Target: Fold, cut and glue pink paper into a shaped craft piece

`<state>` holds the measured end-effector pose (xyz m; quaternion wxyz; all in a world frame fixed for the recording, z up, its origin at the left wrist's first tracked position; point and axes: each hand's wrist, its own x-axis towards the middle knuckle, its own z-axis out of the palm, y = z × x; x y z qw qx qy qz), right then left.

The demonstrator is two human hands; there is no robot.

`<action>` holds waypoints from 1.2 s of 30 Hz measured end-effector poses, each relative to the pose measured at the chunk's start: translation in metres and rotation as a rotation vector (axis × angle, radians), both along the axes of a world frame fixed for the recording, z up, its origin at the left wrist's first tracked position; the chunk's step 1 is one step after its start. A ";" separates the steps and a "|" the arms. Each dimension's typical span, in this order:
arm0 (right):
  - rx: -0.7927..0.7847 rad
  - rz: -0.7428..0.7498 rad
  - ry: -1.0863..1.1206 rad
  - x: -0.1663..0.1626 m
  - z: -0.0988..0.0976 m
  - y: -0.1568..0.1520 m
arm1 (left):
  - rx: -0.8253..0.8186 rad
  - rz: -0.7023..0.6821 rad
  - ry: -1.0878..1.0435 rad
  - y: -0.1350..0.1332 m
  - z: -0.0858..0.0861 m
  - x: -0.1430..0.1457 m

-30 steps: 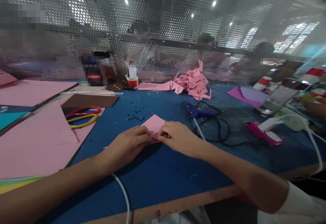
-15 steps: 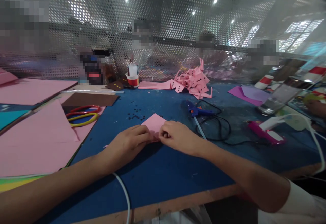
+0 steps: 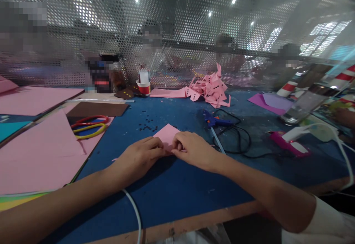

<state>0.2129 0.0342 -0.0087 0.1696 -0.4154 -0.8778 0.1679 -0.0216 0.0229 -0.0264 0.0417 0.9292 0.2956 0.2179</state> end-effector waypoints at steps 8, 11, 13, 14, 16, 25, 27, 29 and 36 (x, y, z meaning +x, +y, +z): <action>0.046 0.021 -0.006 0.000 -0.003 0.001 | 0.014 -0.008 0.113 -0.002 -0.001 -0.001; 0.071 0.016 -0.026 0.001 -0.002 0.000 | 0.034 -0.013 0.165 -0.005 0.003 0.001; 0.075 0.010 -0.037 0.002 -0.002 0.000 | 0.057 -0.018 0.199 -0.007 0.005 0.001; 0.070 0.007 -0.038 0.002 -0.001 0.000 | 0.069 -0.019 0.215 -0.008 0.005 0.002; 0.047 -0.001 -0.036 0.003 -0.001 0.000 | 0.091 -0.025 0.235 -0.010 0.005 0.002; -0.005 -0.020 -0.039 0.009 0.005 0.000 | 0.108 -0.018 0.275 -0.013 0.003 0.003; -0.005 -0.024 -0.039 0.010 0.006 0.000 | 0.100 -0.011 0.301 -0.014 0.003 0.003; -0.003 -0.025 -0.040 0.012 0.008 0.000 | 0.090 -0.006 0.322 -0.014 0.004 0.003; -0.006 -0.018 -0.057 0.020 0.008 0.002 | 0.070 -0.005 0.332 -0.014 0.004 0.004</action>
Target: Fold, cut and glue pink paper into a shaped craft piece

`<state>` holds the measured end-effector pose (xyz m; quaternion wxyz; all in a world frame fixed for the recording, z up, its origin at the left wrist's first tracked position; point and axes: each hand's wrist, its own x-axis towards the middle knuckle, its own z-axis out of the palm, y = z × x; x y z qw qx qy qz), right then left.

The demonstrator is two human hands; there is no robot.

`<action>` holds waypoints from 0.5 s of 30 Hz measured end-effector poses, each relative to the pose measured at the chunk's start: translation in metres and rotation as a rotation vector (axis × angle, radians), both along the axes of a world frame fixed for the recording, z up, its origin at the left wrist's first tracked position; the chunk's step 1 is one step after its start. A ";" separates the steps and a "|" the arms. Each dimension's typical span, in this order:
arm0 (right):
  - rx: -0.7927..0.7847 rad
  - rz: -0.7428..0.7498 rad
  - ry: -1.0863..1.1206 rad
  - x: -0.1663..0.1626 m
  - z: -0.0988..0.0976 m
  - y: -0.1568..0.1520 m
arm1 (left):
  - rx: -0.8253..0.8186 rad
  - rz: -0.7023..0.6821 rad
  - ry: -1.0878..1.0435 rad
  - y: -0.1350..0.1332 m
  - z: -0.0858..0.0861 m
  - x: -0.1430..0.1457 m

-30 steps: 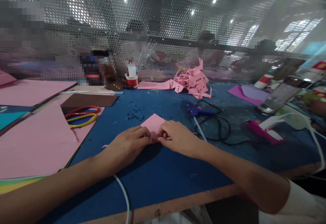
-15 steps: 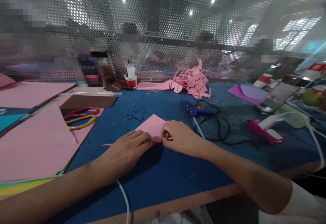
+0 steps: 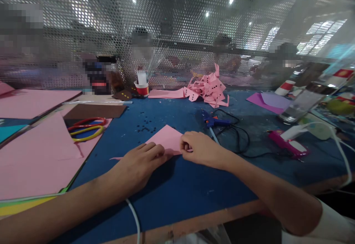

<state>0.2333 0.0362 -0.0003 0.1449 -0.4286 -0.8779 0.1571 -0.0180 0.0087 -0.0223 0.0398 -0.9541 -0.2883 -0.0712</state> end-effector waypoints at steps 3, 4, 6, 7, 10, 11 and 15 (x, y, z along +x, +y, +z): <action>-0.013 -0.004 -0.027 0.003 0.001 0.001 | 0.000 0.001 -0.001 0.000 0.001 0.001; -0.024 -0.004 -0.037 0.005 0.002 0.002 | 0.001 0.000 -0.003 0.000 0.002 0.001; -0.040 -0.003 -0.057 0.007 0.004 0.003 | -0.004 0.000 -0.003 -0.001 0.004 0.002; -0.042 -0.003 -0.068 0.008 0.004 0.003 | -0.008 -0.001 -0.005 -0.001 0.004 0.002; -0.034 -0.001 -0.096 0.012 0.005 0.004 | -0.019 -0.004 -0.015 -0.002 0.005 0.002; -0.031 -0.005 -0.102 0.014 0.006 0.004 | -0.021 -0.003 -0.018 -0.002 0.005 0.002; -0.032 -0.022 -0.106 0.019 0.008 0.003 | -0.033 -0.002 -0.034 -0.001 0.005 0.001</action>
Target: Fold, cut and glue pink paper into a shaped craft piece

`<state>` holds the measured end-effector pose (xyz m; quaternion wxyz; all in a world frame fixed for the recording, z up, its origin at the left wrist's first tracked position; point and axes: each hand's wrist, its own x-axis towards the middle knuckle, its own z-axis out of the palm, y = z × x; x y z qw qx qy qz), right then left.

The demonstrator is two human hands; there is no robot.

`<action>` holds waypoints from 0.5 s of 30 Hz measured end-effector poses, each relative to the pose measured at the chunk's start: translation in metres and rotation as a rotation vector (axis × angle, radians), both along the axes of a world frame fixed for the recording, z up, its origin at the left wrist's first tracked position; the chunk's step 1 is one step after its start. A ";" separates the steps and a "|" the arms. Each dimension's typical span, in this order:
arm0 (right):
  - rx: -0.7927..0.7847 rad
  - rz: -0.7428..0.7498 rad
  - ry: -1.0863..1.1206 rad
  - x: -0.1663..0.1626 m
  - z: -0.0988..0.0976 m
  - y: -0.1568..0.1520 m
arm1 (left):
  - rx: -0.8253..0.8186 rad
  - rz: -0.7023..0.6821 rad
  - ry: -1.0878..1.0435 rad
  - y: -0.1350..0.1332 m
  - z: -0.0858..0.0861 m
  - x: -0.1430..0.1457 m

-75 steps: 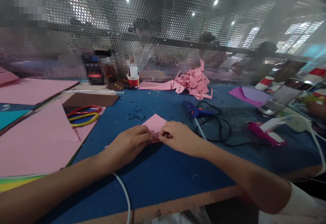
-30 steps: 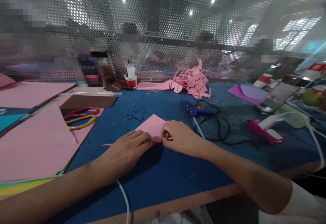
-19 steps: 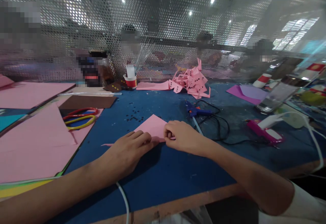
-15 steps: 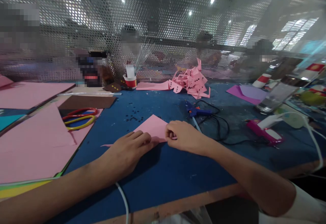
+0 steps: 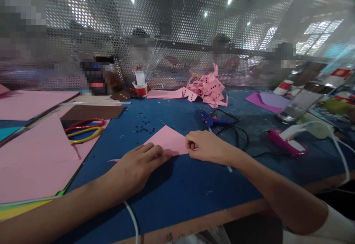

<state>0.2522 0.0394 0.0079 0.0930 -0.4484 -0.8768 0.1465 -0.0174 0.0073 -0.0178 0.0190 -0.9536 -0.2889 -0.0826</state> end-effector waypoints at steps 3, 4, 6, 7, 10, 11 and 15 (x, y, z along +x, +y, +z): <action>-0.009 -0.013 -0.012 0.003 0.003 -0.001 | -0.006 -0.009 -0.016 0.001 0.000 0.000; -0.008 -0.019 -0.020 0.004 0.004 -0.002 | -0.004 -0.008 -0.019 0.001 -0.001 0.000; -0.008 -0.028 -0.039 0.005 0.006 -0.003 | 0.004 -0.004 -0.023 0.001 -0.001 0.000; -0.008 -0.028 -0.044 0.005 0.006 -0.003 | 0.005 -0.002 -0.022 0.001 -0.001 0.000; -0.007 -0.025 -0.048 0.006 0.007 -0.003 | 0.012 0.003 -0.016 0.000 -0.001 0.000; -0.006 -0.020 -0.050 0.005 0.007 -0.003 | 0.011 0.003 -0.012 0.000 -0.001 0.000; 0.035 -0.021 -0.059 0.007 0.005 -0.003 | 0.001 -0.002 -0.015 0.000 -0.002 0.000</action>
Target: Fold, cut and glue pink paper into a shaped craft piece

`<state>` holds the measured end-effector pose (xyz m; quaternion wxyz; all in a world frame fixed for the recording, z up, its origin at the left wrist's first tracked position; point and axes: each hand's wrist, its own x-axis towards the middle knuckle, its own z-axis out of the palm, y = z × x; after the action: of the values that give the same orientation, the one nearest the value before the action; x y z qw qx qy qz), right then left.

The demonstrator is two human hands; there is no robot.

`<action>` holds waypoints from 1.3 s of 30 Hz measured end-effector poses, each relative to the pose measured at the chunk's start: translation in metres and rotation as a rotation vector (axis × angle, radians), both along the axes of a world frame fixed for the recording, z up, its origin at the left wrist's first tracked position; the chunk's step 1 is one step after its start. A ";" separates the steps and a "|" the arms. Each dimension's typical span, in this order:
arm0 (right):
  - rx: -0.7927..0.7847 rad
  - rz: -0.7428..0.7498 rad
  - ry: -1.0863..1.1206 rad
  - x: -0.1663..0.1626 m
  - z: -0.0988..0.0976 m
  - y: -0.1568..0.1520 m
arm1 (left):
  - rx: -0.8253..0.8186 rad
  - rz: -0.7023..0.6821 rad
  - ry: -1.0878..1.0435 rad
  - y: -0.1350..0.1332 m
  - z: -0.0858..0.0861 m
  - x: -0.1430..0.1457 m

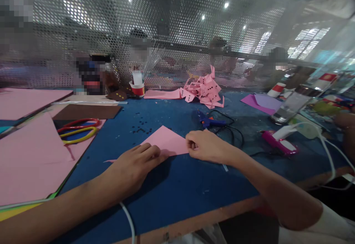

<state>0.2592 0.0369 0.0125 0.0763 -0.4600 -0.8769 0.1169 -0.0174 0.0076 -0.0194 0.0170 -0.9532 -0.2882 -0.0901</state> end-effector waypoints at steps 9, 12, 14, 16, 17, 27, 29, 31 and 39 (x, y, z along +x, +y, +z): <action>0.008 -0.055 0.008 0.017 0.000 -0.004 | 0.002 -0.003 -0.004 0.001 0.001 0.000; 0.018 -0.066 -0.010 0.019 -0.001 -0.004 | 0.001 -0.004 -0.014 0.001 0.000 0.000; 0.021 -0.066 -0.026 0.019 0.000 -0.004 | 0.005 -0.004 -0.023 0.001 0.000 0.000; 0.027 -0.063 -0.035 0.019 0.000 -0.004 | 0.015 -0.002 -0.029 0.001 -0.001 0.000; 0.031 -0.065 -0.036 0.019 0.000 -0.004 | 0.020 -0.001 -0.030 0.001 -0.002 0.000; 0.036 -0.075 -0.043 0.021 0.003 -0.007 | 0.023 0.000 -0.035 0.002 -0.005 -0.003; 0.027 -0.080 -0.045 0.022 0.003 -0.007 | 0.024 -0.001 -0.040 0.002 -0.004 -0.002; 0.028 -0.089 -0.044 0.022 0.003 -0.007 | 0.020 -0.003 -0.038 0.001 -0.003 -0.002; 0.031 -0.094 -0.013 0.023 0.004 -0.009 | 0.024 -0.011 -0.030 0.001 -0.002 -0.001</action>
<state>0.2826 0.0281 0.0162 0.0833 -0.5001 -0.8565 0.0965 -0.0187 0.0088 -0.0217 0.0235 -0.9530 -0.2822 -0.1081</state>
